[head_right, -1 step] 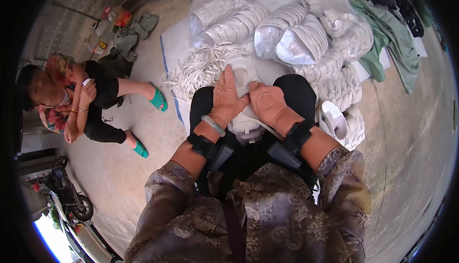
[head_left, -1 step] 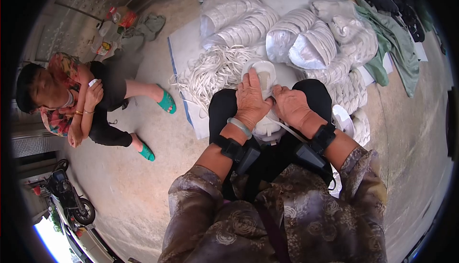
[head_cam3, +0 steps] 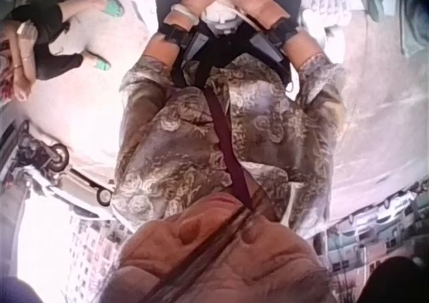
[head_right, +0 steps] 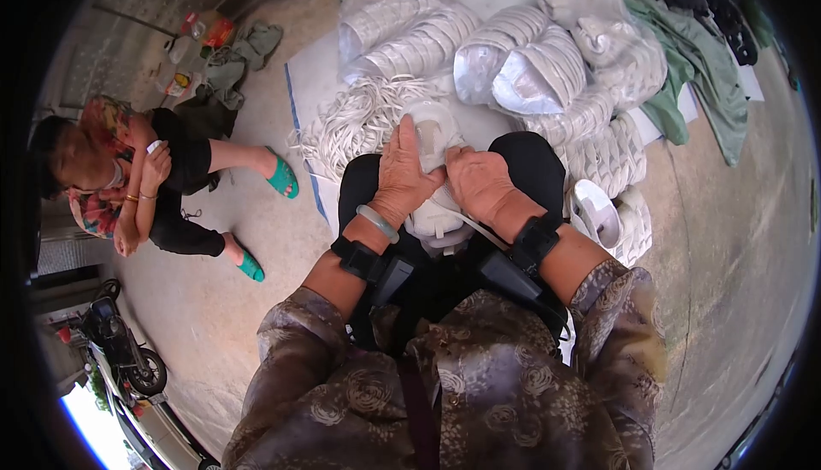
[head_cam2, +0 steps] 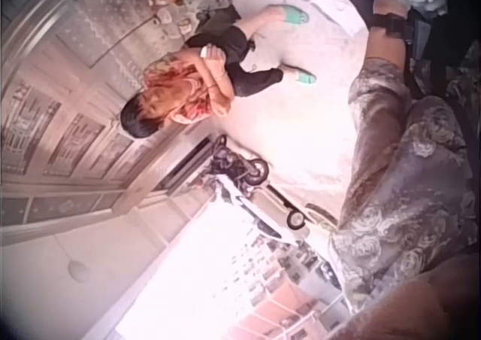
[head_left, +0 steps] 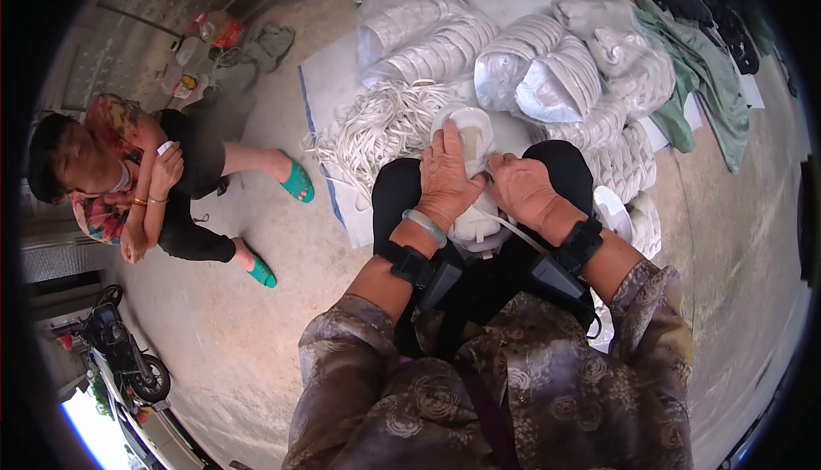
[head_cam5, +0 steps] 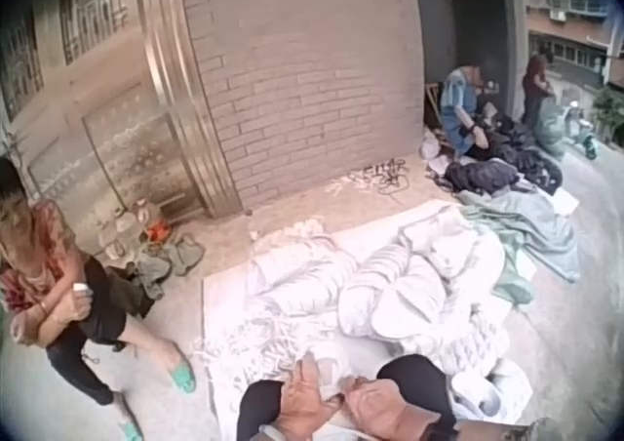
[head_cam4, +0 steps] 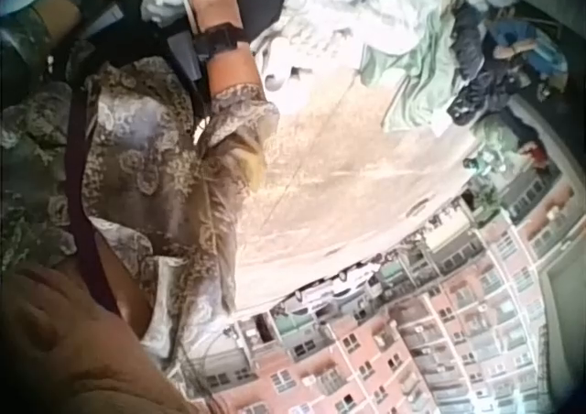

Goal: Lacing white sneakers from a large pile of components.

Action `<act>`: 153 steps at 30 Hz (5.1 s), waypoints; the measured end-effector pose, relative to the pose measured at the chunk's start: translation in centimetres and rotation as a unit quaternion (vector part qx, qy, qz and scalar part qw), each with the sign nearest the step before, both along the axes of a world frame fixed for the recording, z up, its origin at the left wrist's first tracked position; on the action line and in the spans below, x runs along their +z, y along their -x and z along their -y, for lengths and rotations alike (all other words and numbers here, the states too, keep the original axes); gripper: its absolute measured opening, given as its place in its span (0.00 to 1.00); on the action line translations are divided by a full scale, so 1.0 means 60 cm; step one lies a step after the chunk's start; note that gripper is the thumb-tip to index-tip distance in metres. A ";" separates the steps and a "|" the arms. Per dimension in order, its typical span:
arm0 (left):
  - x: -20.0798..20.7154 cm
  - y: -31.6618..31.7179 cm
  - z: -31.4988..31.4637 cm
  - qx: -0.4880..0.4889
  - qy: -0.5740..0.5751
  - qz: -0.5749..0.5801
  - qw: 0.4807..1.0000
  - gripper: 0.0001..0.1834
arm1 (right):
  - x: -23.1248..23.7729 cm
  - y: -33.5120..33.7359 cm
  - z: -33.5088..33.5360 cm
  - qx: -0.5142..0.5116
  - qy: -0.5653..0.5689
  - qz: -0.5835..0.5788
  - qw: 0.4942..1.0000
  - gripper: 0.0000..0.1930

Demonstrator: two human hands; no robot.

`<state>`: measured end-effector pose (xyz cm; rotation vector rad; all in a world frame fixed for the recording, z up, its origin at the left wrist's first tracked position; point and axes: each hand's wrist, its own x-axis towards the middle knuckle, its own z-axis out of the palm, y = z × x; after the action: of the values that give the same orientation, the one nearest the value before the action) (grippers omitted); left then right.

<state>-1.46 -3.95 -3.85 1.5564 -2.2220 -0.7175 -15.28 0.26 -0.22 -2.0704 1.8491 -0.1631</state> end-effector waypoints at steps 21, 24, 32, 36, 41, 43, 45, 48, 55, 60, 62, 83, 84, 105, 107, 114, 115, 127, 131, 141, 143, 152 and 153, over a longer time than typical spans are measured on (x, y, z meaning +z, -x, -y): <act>0.022 0.030 0.026 -0.259 0.318 0.254 0.876 0.04 | -0.042 0.071 0.104 0.077 -0.099 0.241 0.962 0.10; 0.034 0.015 0.016 -0.224 0.229 0.139 0.937 0.03 | -0.041 0.058 0.065 0.022 -0.018 0.200 0.979 0.11; 0.025 -0.366 -0.129 0.094 0.071 0.178 0.977 0.08 | -0.040 0.034 -0.019 -0.058 0.156 0.171 0.971 0.17; -0.031 -0.639 -0.306 0.374 -0.114 0.418 0.820 0.10 | -0.043 0.034 -0.012 -0.061 0.160 0.221 0.960 0.16; -0.049 -0.729 -0.427 0.494 -0.179 0.376 0.763 0.10 | -0.040 0.026 -0.007 -0.067 0.176 0.320 0.929 0.12; -0.072 -0.708 -0.406 0.476 -0.232 0.327 0.782 0.11 | -0.042 0.030 0.014 -0.102 0.222 0.315 0.917 0.07; -0.124 -0.717 -0.384 0.409 -0.178 0.343 0.827 0.12 | -0.036 0.026 0.038 -0.069 0.232 0.277 0.930 0.07; -0.146 -0.686 -0.329 0.333 -0.054 0.370 0.866 0.13 | -0.045 0.019 0.065 -0.014 0.218 0.219 0.951 0.10; -0.008 -0.604 -0.216 0.574 -0.203 -0.439 0.661 0.07 | -0.046 0.043 0.068 0.062 0.200 0.134 0.969 0.05; 0.057 -0.643 -0.225 0.414 -0.067 -0.732 0.537 0.05 | -0.054 0.046 0.078 0.061 0.147 0.168 0.973 0.03; 0.057 -0.711 -0.250 0.346 -0.036 -0.791 0.503 0.12 | -0.071 0.053 0.095 -0.014 -0.077 0.484 0.872 0.04; 0.182 -0.773 -0.296 0.429 0.076 -0.740 0.513 0.07 | -0.042 0.082 0.083 -0.180 -0.160 0.816 0.526 0.11; 0.166 -0.801 -0.320 0.428 0.075 -0.740 0.514 0.07 | -0.048 0.086 0.083 -0.180 -0.159 0.816 0.525 0.11; 0.219 -0.433 -0.104 0.299 -0.069 -0.546 0.779 0.04 | 0.171 0.140 -0.161 -0.068 -0.298 0.621 0.722 0.20; 0.218 -0.359 -0.071 0.276 -0.103 -0.539 0.789 0.02 | 0.199 0.189 -0.174 -0.109 -0.170 0.711 0.673 0.17; 0.205 -0.192 -0.008 0.172 -0.185 -0.557 0.792 0.03 | 0.317 0.424 -0.210 -0.143 0.263 0.815 0.496 0.13; 0.203 -0.193 -0.007 0.169 -0.183 -0.538 0.805 0.03 | 0.335 0.459 -0.213 -0.120 0.300 0.818 0.477 0.13; 0.184 -0.174 -0.013 0.143 -0.185 -0.513 0.826 0.05 | 0.439 0.609 -0.207 -0.292 0.484 0.733 0.378 0.16; 0.189 -0.155 -0.015 0.148 -0.190 -0.484 0.841 0.05 | 0.410 0.594 -0.176 -0.212 0.425 0.749 0.462 0.24; 0.204 -0.133 -0.012 0.124 -0.182 -0.481 0.849 0.05 | 0.412 0.617 -0.170 -0.310 0.449 0.600 0.585 0.09; 0.206 -0.124 -0.025 0.104 -0.186 -0.498 0.841 0.06 | 0.367 0.548 -0.109 -0.328 0.334 0.589 0.659 0.10; 0.232 -0.019 -0.039 -0.008 -0.305 -0.550 0.777 0.13 | 0.124 0.123 -0.044 -0.029 0.106 0.513 0.851 0.08; 0.228 -0.021 -0.044 0.000 -0.302 -0.549 0.780 0.13 | 0.123 0.090 -0.041 -0.047 0.056 0.562 0.824 0.08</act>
<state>-0.19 -1.30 9.82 0.8591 -1.1182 -1.8579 -20.66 2.69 7.16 -1.3473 1.1499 -1.2356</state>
